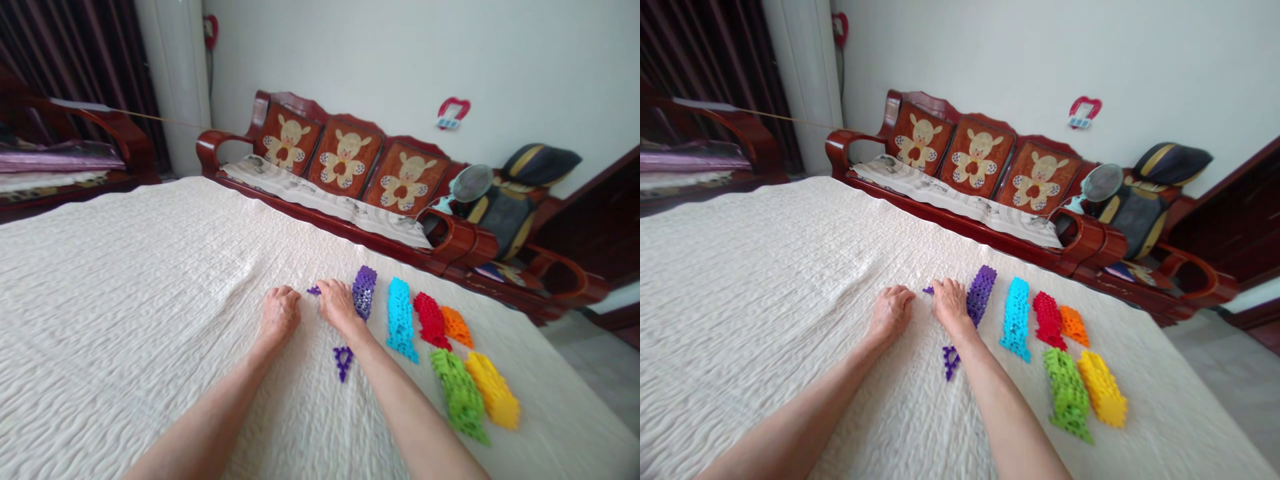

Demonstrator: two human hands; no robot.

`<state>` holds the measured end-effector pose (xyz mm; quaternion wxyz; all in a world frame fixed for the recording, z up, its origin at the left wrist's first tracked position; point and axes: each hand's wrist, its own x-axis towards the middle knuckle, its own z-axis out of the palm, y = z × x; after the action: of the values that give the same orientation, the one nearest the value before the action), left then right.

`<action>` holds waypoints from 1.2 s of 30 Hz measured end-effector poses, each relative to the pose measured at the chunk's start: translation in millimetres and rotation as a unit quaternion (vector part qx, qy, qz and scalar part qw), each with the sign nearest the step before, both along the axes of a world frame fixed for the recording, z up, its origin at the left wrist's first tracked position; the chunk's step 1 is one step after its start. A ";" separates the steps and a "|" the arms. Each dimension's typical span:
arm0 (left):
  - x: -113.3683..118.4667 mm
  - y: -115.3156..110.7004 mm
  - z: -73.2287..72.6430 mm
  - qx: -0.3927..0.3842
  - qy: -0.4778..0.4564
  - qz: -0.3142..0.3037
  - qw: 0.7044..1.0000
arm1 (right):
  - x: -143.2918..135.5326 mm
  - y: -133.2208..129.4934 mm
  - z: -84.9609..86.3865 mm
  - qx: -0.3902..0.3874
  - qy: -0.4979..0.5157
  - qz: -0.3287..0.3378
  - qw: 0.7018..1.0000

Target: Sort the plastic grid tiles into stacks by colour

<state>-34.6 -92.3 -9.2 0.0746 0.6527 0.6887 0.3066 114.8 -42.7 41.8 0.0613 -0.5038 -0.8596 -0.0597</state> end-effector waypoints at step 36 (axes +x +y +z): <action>-11.9 5.7 -13.9 0.068 0.079 -0.042 0.994 | 68.0 -119.5 -27.3 -0.025 0.404 -0.016 0.914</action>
<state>-46.5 -86.6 -23.1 -0.0117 0.7070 0.6417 0.2971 182.7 -162.2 14.5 0.3895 -0.5003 -0.7546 0.1692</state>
